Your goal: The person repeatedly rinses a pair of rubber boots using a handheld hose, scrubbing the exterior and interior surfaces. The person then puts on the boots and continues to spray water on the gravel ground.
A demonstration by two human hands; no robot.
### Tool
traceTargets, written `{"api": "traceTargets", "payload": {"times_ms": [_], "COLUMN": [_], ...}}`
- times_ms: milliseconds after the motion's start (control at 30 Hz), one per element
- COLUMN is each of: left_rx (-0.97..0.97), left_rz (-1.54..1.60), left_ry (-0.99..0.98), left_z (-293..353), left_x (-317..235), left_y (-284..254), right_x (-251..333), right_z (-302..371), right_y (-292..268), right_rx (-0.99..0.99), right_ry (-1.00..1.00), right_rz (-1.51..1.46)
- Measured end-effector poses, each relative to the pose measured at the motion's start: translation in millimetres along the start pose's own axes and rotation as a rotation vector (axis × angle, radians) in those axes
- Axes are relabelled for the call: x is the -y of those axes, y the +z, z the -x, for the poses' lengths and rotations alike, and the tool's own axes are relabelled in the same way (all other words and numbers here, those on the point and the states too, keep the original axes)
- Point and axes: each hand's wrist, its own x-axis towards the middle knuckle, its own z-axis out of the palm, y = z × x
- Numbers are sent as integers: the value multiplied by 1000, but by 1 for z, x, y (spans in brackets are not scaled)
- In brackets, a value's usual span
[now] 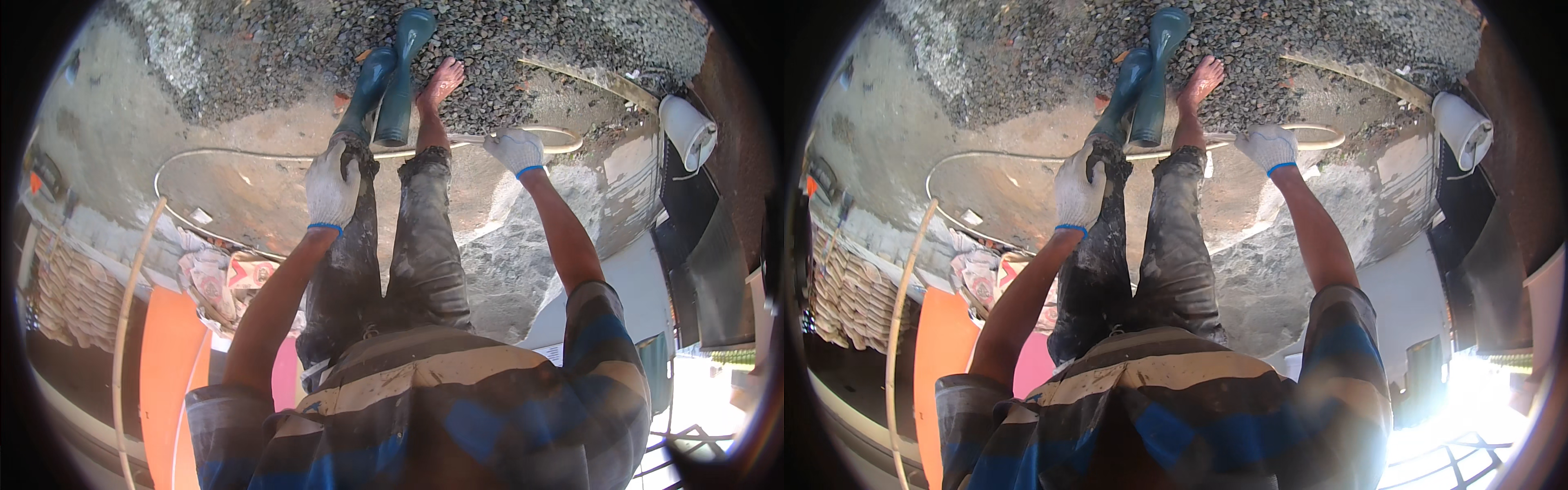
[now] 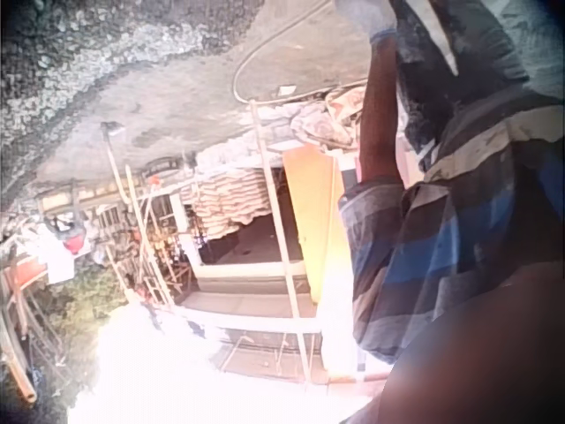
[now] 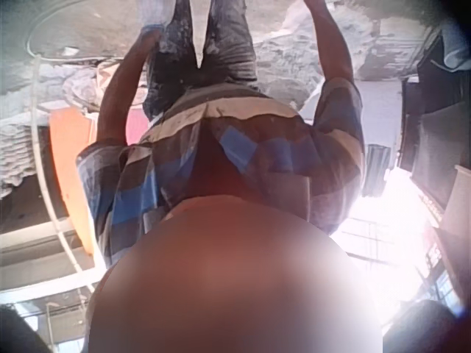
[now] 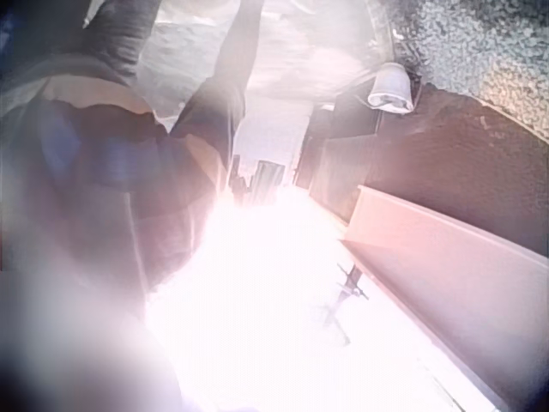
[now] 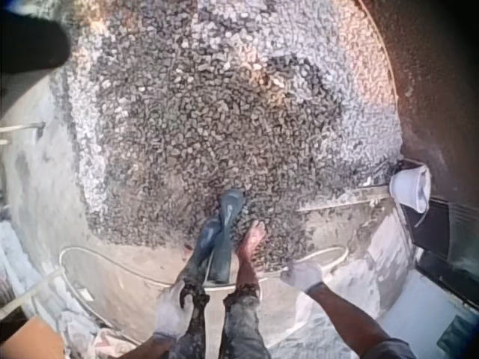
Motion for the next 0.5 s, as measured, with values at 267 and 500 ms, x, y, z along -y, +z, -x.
{"api": "traceTargets", "payload": {"times_ms": [267, 500], "left_rx": [75, 106], "left_rz": [-91, -223], "left_ry": [27, 144], "left_z": [1, -21], "left_x": [3, -1], "left_y": [-12, -22], "right_x": [-10, -1], "right_z": [92, 157], "right_y": [3, 15], "right_rx": [-75, -217], "right_ry": [189, 301], "right_rz": [-253, -359]}}
